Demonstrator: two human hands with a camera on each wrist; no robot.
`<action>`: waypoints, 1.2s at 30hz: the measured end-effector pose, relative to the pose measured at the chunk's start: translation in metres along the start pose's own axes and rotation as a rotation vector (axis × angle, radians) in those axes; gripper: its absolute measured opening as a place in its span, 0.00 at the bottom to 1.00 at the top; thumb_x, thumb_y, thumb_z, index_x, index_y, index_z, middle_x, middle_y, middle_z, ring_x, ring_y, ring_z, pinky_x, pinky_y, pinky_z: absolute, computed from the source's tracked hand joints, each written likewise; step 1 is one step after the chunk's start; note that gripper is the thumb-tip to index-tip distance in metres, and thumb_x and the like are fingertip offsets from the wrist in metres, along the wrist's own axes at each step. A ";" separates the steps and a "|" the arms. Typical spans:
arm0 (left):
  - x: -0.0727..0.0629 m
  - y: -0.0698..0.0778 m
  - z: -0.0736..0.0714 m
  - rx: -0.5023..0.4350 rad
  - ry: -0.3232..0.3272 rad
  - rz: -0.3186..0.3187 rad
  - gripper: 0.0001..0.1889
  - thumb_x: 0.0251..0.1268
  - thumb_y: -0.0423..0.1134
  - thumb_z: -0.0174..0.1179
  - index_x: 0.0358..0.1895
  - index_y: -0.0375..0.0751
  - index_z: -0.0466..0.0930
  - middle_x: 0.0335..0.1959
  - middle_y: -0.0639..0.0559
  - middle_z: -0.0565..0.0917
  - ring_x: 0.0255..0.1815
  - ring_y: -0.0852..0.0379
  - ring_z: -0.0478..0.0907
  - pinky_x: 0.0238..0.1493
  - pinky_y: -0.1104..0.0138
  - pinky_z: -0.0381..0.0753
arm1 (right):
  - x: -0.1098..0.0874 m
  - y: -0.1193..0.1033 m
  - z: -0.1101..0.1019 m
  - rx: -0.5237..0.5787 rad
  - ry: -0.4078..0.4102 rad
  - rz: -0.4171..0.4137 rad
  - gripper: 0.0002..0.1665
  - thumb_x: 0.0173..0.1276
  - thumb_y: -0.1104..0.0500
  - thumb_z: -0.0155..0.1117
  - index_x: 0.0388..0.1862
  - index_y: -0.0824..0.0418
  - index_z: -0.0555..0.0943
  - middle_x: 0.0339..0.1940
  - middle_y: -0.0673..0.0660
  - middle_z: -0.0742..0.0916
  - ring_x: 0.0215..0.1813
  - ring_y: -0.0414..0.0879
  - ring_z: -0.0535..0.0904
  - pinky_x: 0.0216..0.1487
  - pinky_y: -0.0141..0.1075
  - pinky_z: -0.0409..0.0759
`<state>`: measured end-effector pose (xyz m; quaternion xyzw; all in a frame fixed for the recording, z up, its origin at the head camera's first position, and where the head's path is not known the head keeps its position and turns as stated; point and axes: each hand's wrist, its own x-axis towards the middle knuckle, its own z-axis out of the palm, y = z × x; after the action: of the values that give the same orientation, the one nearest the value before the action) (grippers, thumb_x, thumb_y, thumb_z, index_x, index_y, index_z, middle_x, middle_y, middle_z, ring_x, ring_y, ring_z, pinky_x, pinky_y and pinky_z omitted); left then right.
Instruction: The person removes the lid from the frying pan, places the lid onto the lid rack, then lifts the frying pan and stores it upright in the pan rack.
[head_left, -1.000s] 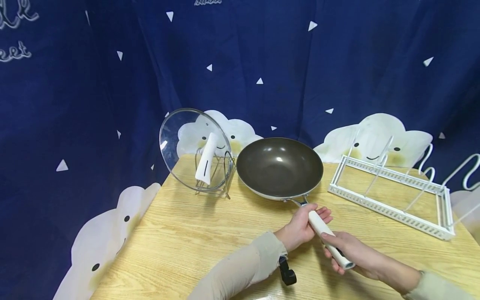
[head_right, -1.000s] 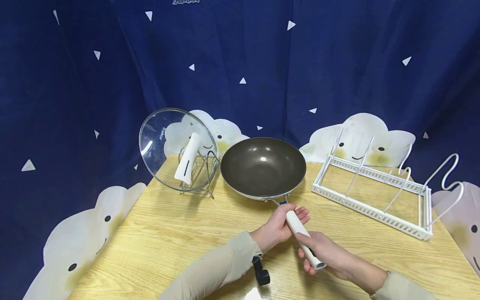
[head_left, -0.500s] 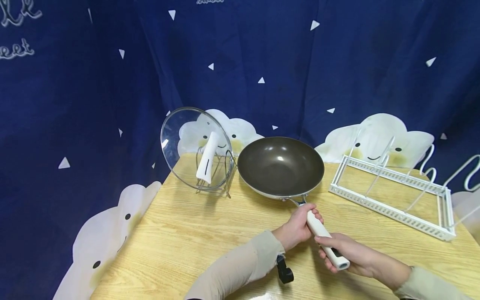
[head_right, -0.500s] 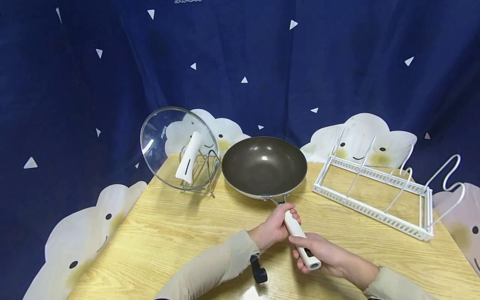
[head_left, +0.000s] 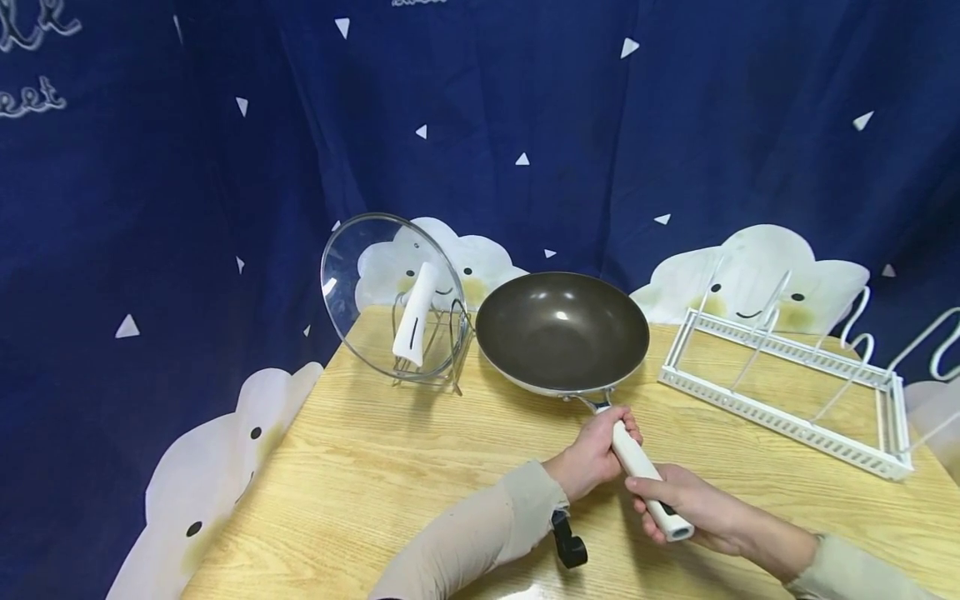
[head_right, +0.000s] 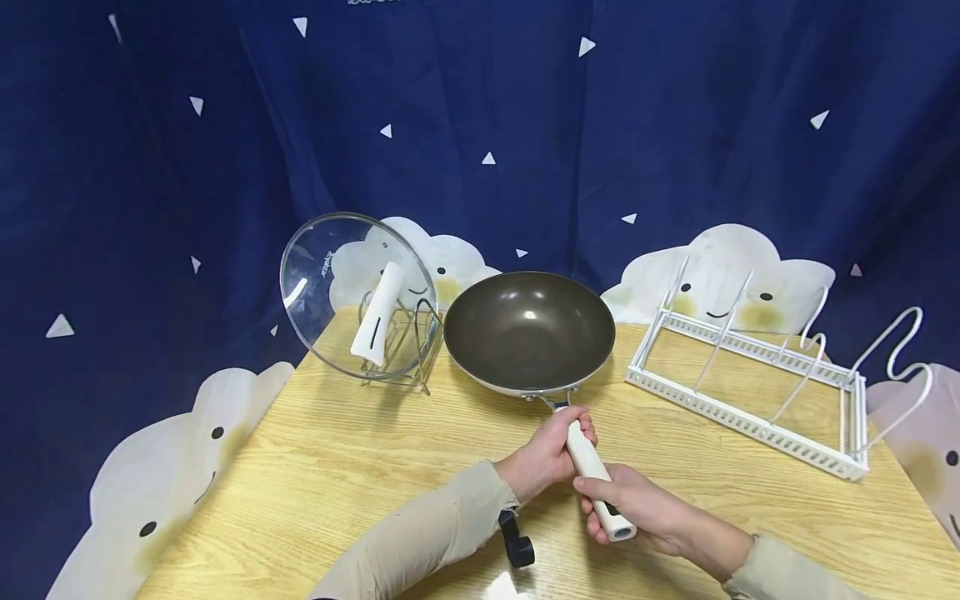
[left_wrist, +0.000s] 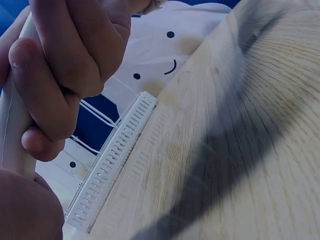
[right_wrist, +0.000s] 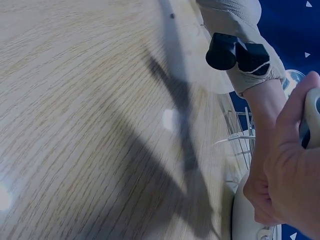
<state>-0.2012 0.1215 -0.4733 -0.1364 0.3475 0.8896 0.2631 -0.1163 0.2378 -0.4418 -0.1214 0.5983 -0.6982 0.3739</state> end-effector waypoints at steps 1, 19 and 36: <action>0.000 0.001 0.000 -0.011 -0.003 -0.009 0.15 0.65 0.31 0.47 0.18 0.45 0.66 0.15 0.59 0.67 0.16 0.68 0.62 0.22 0.81 0.66 | 0.000 0.001 0.000 -0.004 -0.005 -0.010 0.13 0.76 0.59 0.45 0.31 0.61 0.72 0.21 0.50 0.82 0.24 0.38 0.80 0.26 0.29 0.77; -0.004 0.001 -0.002 -0.025 0.030 0.016 0.15 0.60 0.28 0.47 0.16 0.46 0.64 0.15 0.60 0.64 0.15 0.70 0.59 0.19 0.82 0.63 | 0.003 0.005 0.005 -0.022 -0.006 -0.052 0.11 0.76 0.59 0.45 0.39 0.67 0.65 0.26 0.51 0.79 0.23 0.39 0.78 0.25 0.30 0.76; -0.009 0.008 -0.004 0.064 0.019 0.083 0.12 0.53 0.26 0.51 0.16 0.44 0.67 0.14 0.57 0.67 0.15 0.66 0.63 0.19 0.78 0.68 | 0.008 0.009 0.014 -0.035 0.014 -0.125 0.09 0.76 0.61 0.43 0.39 0.68 0.64 0.25 0.52 0.79 0.23 0.39 0.79 0.24 0.30 0.77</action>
<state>-0.1985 0.1102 -0.4681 -0.1220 0.3837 0.8868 0.2267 -0.1097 0.2217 -0.4489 -0.1602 0.6044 -0.7105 0.3230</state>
